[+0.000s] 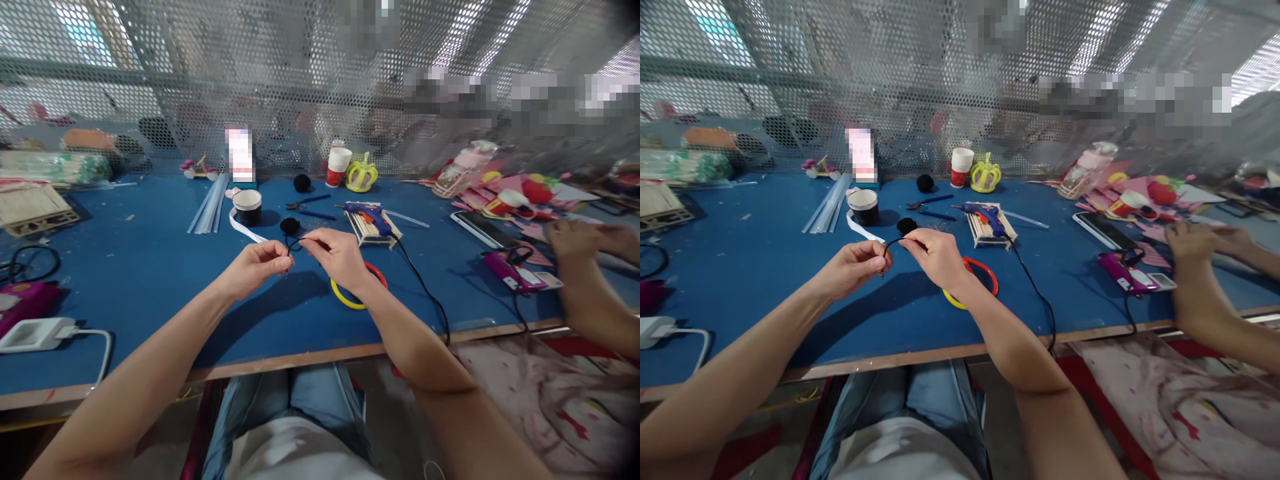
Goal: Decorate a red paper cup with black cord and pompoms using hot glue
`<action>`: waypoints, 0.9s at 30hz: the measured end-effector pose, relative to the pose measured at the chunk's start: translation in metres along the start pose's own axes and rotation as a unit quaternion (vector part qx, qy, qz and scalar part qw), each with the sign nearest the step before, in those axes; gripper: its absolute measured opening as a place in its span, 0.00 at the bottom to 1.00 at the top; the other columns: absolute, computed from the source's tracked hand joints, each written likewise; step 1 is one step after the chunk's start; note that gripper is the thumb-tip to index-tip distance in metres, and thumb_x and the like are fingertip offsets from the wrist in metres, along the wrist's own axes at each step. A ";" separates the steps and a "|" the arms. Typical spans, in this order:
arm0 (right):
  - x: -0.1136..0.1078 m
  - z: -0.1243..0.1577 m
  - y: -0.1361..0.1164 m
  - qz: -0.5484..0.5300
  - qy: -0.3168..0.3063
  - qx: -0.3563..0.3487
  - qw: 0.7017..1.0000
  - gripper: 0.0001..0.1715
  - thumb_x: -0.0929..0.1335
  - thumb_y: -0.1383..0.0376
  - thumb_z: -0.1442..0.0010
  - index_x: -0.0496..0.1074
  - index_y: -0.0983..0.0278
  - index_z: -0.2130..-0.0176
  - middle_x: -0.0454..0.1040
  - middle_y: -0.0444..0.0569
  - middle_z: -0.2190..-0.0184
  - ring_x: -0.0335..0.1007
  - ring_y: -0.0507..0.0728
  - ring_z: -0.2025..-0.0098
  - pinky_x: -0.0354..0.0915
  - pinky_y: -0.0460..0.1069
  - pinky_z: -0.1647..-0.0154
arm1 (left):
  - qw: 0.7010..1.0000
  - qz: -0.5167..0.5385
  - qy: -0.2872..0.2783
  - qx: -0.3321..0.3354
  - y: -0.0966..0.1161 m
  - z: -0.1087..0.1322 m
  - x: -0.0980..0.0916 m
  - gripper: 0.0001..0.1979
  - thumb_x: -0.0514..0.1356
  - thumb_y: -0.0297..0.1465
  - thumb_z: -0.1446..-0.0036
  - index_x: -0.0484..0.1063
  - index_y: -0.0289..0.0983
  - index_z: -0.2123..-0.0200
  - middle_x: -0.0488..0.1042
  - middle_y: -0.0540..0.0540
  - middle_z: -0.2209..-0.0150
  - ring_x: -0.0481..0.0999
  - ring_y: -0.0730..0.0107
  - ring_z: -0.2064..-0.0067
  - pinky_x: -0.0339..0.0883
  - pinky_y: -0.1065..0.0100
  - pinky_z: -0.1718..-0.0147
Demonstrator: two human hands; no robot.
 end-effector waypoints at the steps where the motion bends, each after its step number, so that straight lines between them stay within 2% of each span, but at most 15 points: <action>1: 0.001 0.000 0.001 -0.003 -0.005 0.008 1.000 0.10 0.66 0.60 0.40 0.73 0.63 0.69 0.76 0.46 0.73 0.70 0.52 0.71 0.63 0.47 0.67 | 1.000 -0.008 -0.001 0.007 0.001 0.000 0.000 0.15 0.69 0.37 0.57 0.69 0.33 0.78 0.67 0.51 0.78 0.63 0.79 0.74 0.56 0.72 0.73; 5: 0.001 0.000 0.001 -0.010 -0.012 0.027 1.000 0.11 0.66 0.60 0.40 0.73 0.63 0.70 0.74 0.46 0.74 0.69 0.52 0.72 0.62 0.47 0.68 | 0.999 -0.026 0.004 0.033 0.005 0.001 0.001 0.14 0.68 0.37 0.56 0.69 0.33 0.77 0.67 0.51 0.77 0.63 0.78 0.73 0.55 0.72 0.72; 7: 0.000 0.000 0.001 0.005 -0.009 0.015 1.000 0.11 0.65 0.60 0.39 0.72 0.63 0.70 0.74 0.46 0.74 0.69 0.52 0.71 0.62 0.47 0.67 | 1.000 -0.020 0.006 0.023 0.004 0.001 0.001 0.14 0.67 0.37 0.54 0.68 0.33 0.76 0.67 0.51 0.77 0.63 0.78 0.74 0.56 0.72 0.72; 10: 0.000 0.000 -0.003 0.024 -0.016 -0.037 0.999 0.10 0.65 0.62 0.39 0.73 0.65 0.64 0.75 0.49 0.69 0.70 0.53 0.67 0.63 0.47 0.64 | 1.000 -0.012 -0.003 -0.018 -0.001 0.001 0.000 0.14 0.66 0.37 0.53 0.68 0.33 0.75 0.69 0.51 0.78 0.65 0.78 0.75 0.56 0.72 0.73; 13: 0.004 0.001 -0.008 0.048 -0.050 -0.111 0.991 0.12 0.64 0.62 0.38 0.73 0.65 0.58 0.74 0.52 0.65 0.69 0.54 0.63 0.63 0.49 0.60 | 0.998 -0.013 -0.023 -0.055 -0.007 0.000 0.000 0.15 0.67 0.38 0.54 0.70 0.33 0.74 0.70 0.49 0.77 0.66 0.79 0.75 0.56 0.73 0.75; 15: 0.007 0.002 -0.010 0.064 -0.072 -0.133 0.986 0.11 0.63 0.62 0.37 0.74 0.63 0.61 0.74 0.51 0.67 0.68 0.55 0.63 0.63 0.49 0.60 | 0.997 -0.003 -0.033 -0.071 -0.010 0.000 0.000 0.16 0.67 0.39 0.55 0.71 0.32 0.73 0.70 0.49 0.77 0.66 0.79 0.76 0.55 0.74 0.76; 19: 0.008 0.001 -0.008 0.068 -0.084 -0.111 0.988 0.13 0.62 0.61 0.37 0.73 0.62 0.67 0.72 0.49 0.70 0.67 0.54 0.66 0.62 0.48 0.63 | 0.995 0.002 -0.036 -0.088 -0.010 0.000 -0.001 0.17 0.67 0.42 0.55 0.72 0.32 0.73 0.71 0.49 0.76 0.65 0.79 0.76 0.56 0.74 0.76; 21: 0.008 0.001 -0.008 0.069 -0.088 -0.103 0.988 0.13 0.62 0.61 0.36 0.72 0.63 0.67 0.72 0.48 0.70 0.67 0.53 0.67 0.62 0.48 0.64 | 0.997 -0.039 -0.026 -0.066 -0.007 -0.001 -0.003 0.17 0.66 0.42 0.54 0.72 0.32 0.73 0.70 0.49 0.76 0.65 0.79 0.75 0.56 0.73 0.75; 23: 0.008 0.001 -0.007 0.078 -0.090 -0.091 0.989 0.12 0.62 0.62 0.36 0.72 0.63 0.66 0.72 0.49 0.70 0.67 0.53 0.67 0.61 0.47 0.65 | 0.993 -0.120 0.004 -0.014 -0.001 -0.002 -0.008 0.15 0.65 0.40 0.53 0.73 0.33 0.71 0.70 0.50 0.76 0.64 0.77 0.74 0.58 0.72 0.73; 25: 0.008 0.001 -0.005 0.086 -0.088 -0.069 0.990 0.12 0.61 0.64 0.37 0.71 0.64 0.67 0.73 0.49 0.70 0.67 0.53 0.67 0.60 0.48 0.64 | 0.970 -0.230 0.052 0.052 0.007 -0.002 -0.012 0.13 0.65 0.39 0.53 0.74 0.34 0.69 0.72 0.49 0.75 0.64 0.76 0.73 0.58 0.71 0.72; 27: 0.008 0.001 -0.002 0.076 -0.086 -0.042 0.993 0.11 0.62 0.64 0.37 0.71 0.64 0.68 0.73 0.48 0.71 0.66 0.52 0.68 0.59 0.48 0.65 | 0.930 -0.337 0.086 0.118 0.015 0.000 -0.013 0.11 0.64 0.37 0.52 0.75 0.35 0.68 0.73 0.48 0.73 0.64 0.74 0.74 0.57 0.71 0.72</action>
Point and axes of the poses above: each hand's wrist, its own z-axis away from the middle knuckle, its own x-axis out of the palm, y = z × x, the point moved 6 cm from there along -z, towards the middle knuckle
